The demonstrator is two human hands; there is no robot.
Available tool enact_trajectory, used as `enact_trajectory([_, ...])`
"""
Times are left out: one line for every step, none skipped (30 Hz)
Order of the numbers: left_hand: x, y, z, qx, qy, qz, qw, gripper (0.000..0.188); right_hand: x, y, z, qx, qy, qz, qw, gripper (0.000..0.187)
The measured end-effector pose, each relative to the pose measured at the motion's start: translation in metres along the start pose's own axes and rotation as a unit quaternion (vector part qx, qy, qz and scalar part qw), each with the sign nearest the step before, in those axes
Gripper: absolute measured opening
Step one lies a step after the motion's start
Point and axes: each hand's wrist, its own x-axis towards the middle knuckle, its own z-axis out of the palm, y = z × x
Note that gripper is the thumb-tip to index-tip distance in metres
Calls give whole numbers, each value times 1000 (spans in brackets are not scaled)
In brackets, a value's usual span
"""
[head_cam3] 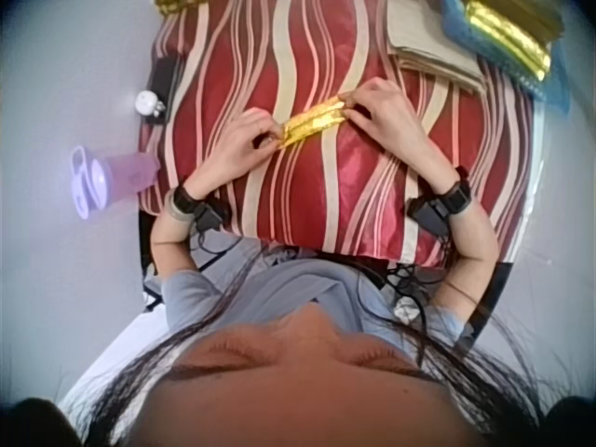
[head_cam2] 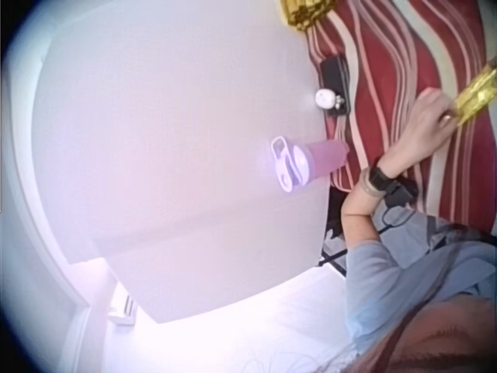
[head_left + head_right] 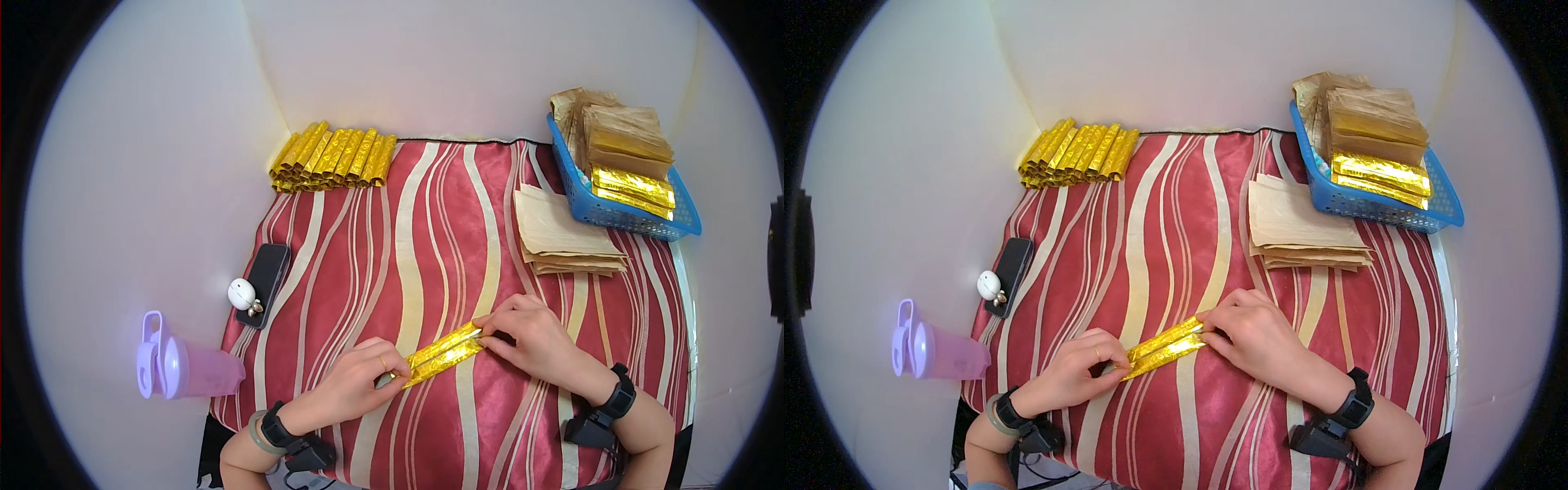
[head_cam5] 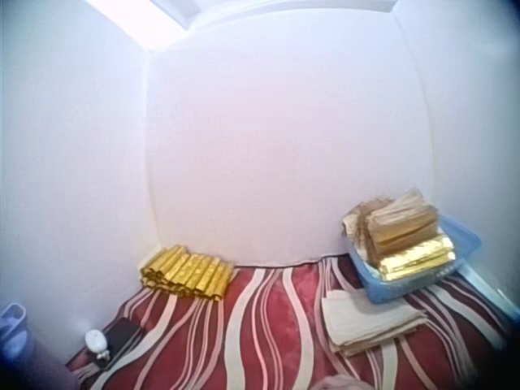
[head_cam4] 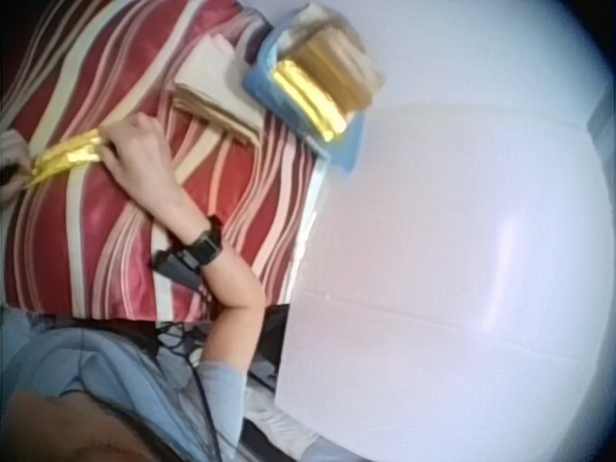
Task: Fold and package individual sheets of gold-colored ritual or packaging paper.
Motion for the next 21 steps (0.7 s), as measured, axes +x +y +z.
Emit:
enact_trajectory([0,0,0,0,0,-1,1000,18,0,0,0,1,0,0,1000,13])
enact_trajectory([1,0,-1,-2,11,15,1000,19,0,0,0,1,0,0,1000,13])
enact_trajectory([2,-1,-1,-4,22,32,999,20,0,0,0,1,0,1,1000,13])
enact_trajectory([2,0,-1,-4,21,31,999,20,0,0,0,2,-1,1,1000,13])
enact_trajectory([2,1,-2,-8,20,27,999,22,0,-1,0,2,-1,0,1000,12])
enact_trajectory([2,1,-2,-13,18,23,999,23,0,-1,-1,2,-2,0,1000,12])
enact_trajectory([2,2,-3,-13,17,23,1000,23,0,-1,-1,3,-2,0,1000,12])
enact_trajectory([2,3,-5,-20,2,-6,1000,24,0,-1,-2,11,-3,2,1000,13])
enact_trajectory([1,4,-6,-27,-13,-35,999,24,0,-1,-2,19,-4,3,1000,15])
enact_trajectory([2,4,-6,-27,-13,-35,999,24,0,0,-2,19,-4,4,1000,15])
enact_trajectory([2,4,-7,-33,-20,-42,998,24,-1,1,-2,22,-3,3,1000,14])
enact_trajectory([1,4,-7,-38,-26,-50,998,24,-1,1,-2,25,-2,1,1000,13])
enact_trajectory([1,3,-6,-38,-27,-50,998,24,0,1,-2,25,-2,1,1000,13])
enact_trajectory([1,2,-5,-40,-16,-35,998,23,0,1,-2,26,-2,7,1000,13])
enact_trajectory([1,2,-5,-41,-4,-20,999,23,0,0,-2,28,-2,11,1000,14])
enact_trajectory([0,1,-5,-40,-4,-20,999,23,1,-1,-2,29,-2,10,1000,14])
enact_trajectory([0,0,-5,-37,-7,-16,999,22,1,-1,-2,29,-2,9,1000,14])
enact_trajectory([0,-1,-5,-35,-10,-11,999,21,1,-1,-2,28,-1,9,1000,14])
enact_trajectory([0,-1,-5,-36,-10,-10,999,21,1,-1,-2,27,-1,10,1000,14])
enact_trajectory([1,0,-5,-31,-21,-11,999,20,1,-1,-1,26,-1,10,1000,14])
enact_trajectory([1,1,-6,-26,-30,-12,999,18,1,-1,-1,25,0,10,1000,15])
